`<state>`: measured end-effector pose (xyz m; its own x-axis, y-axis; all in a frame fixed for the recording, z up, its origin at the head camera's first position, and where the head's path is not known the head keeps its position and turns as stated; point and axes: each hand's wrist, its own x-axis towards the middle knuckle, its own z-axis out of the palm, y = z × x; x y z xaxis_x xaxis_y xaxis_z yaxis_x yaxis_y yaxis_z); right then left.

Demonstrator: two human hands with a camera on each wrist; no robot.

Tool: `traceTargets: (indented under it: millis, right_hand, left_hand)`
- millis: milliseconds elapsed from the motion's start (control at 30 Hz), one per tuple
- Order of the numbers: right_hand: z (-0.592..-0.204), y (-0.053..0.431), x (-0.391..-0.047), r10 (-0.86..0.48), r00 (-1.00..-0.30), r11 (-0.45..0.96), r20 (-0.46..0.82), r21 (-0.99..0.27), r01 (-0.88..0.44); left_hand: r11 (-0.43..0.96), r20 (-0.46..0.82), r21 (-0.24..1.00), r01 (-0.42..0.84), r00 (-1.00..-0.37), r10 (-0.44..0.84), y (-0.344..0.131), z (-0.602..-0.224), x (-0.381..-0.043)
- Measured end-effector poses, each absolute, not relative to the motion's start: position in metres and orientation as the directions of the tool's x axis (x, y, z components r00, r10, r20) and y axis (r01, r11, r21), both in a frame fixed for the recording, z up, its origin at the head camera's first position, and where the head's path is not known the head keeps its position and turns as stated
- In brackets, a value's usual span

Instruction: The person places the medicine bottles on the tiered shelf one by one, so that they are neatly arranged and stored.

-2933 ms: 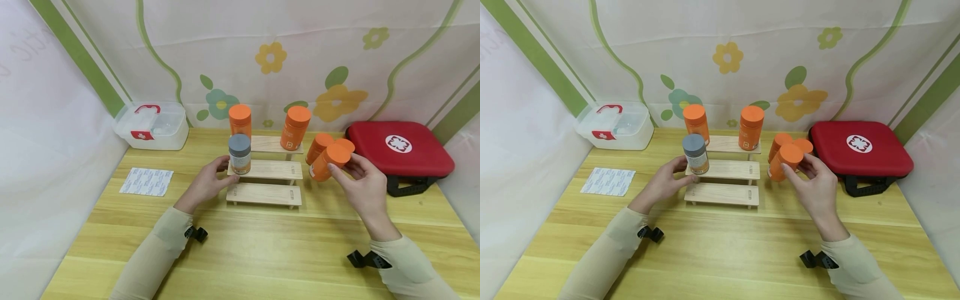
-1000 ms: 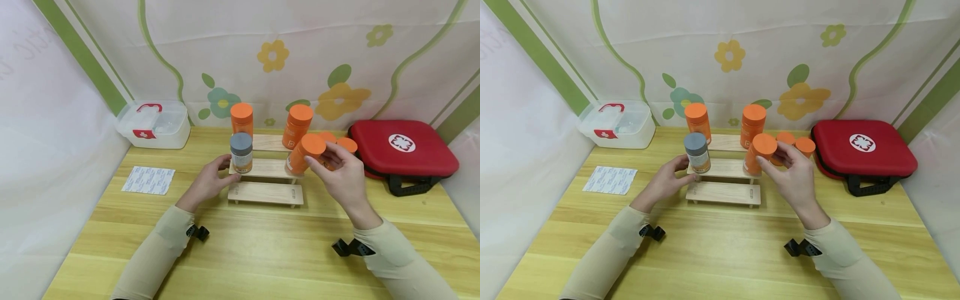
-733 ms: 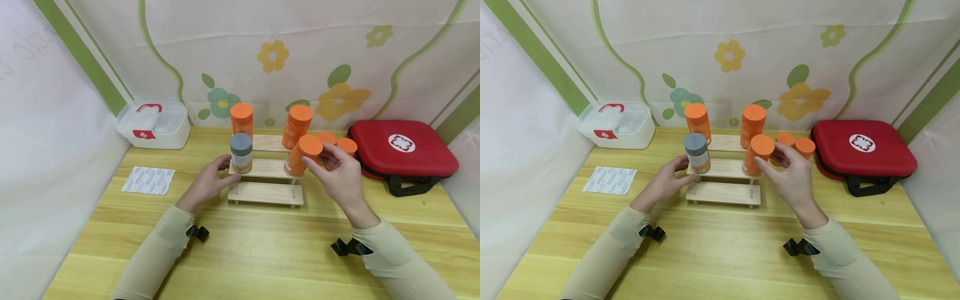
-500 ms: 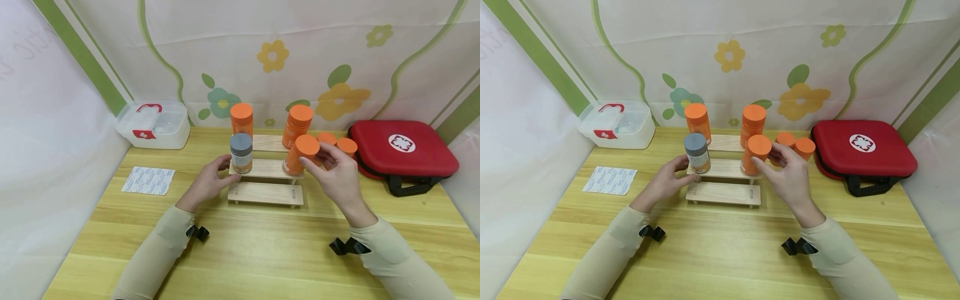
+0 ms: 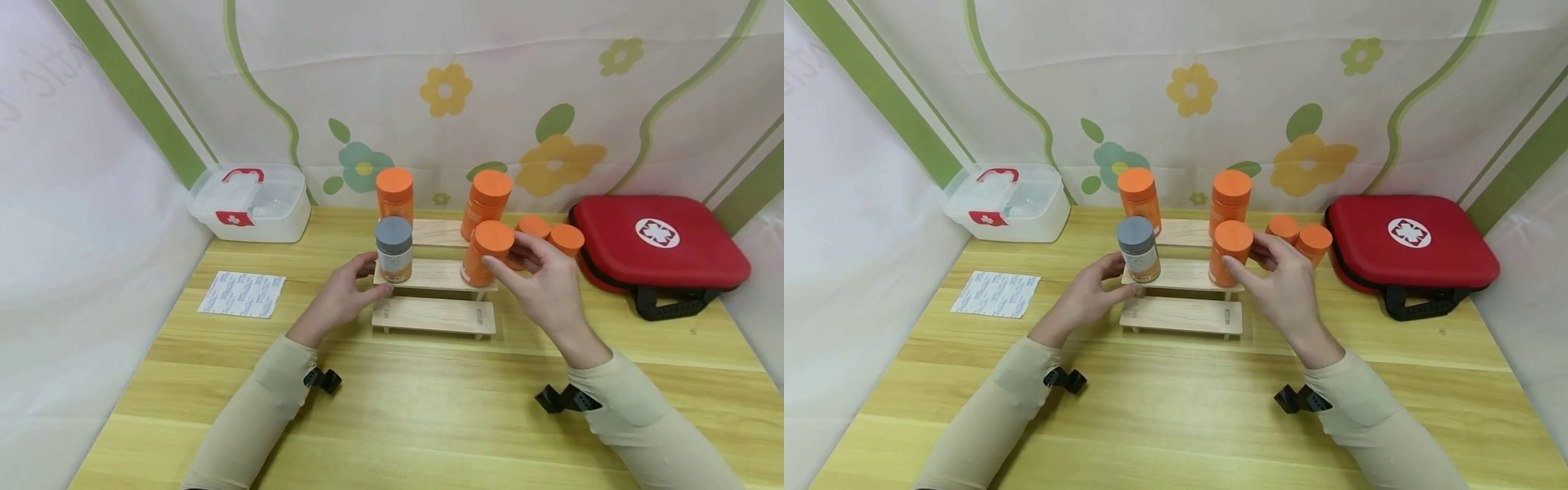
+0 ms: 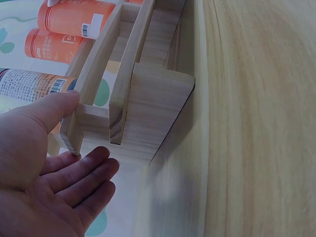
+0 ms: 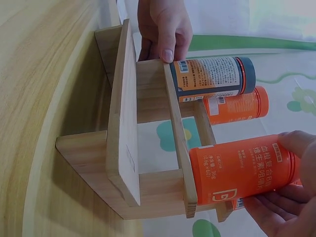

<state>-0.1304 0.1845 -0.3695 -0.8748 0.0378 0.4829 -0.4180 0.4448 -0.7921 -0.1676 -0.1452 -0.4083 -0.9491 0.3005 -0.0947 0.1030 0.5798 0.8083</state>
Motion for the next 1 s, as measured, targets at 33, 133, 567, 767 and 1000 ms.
traceTargets:
  millis: [33,133,567,767,1000]
  right_hand:
    - [-0.369,0.1843,-0.1307,0.035,-0.875,0.447,0.483,-0.791,-0.418]
    - [-0.367,0.1837,-0.1312,0.025,-0.876,0.465,0.483,-0.781,-0.417]
    - [-0.3633,0.1835,-0.1292,0.015,-0.899,0.519,0.438,-0.772,-0.368]
    - [-0.3664,0.1844,-0.1291,0.011,-0.901,0.53,0.433,-0.767,-0.362]
    - [-0.3669,0.1849,-0.1276,-0.01,-0.911,0.52,0.413,-0.776,-0.357]
  left_hand:
    - [0.58,-0.095,0.808,0.103,-0.949,0.301,-0.1451,-0.4081,-0.1675]
    - [0.582,-0.096,0.806,0.103,-0.949,0.302,-0.1451,-0.4077,-0.1675]
    - [0.588,-0.108,0.804,0.092,-0.949,0.295,-0.1455,-0.4097,-0.1676]
    - [0.586,-0.09,0.803,0.108,-0.95,0.299,-0.146,-0.4102,-0.1682]
    - [0.594,-0.086,0.796,0.114,-0.951,0.297,-0.1466,-0.4094,-0.1679]
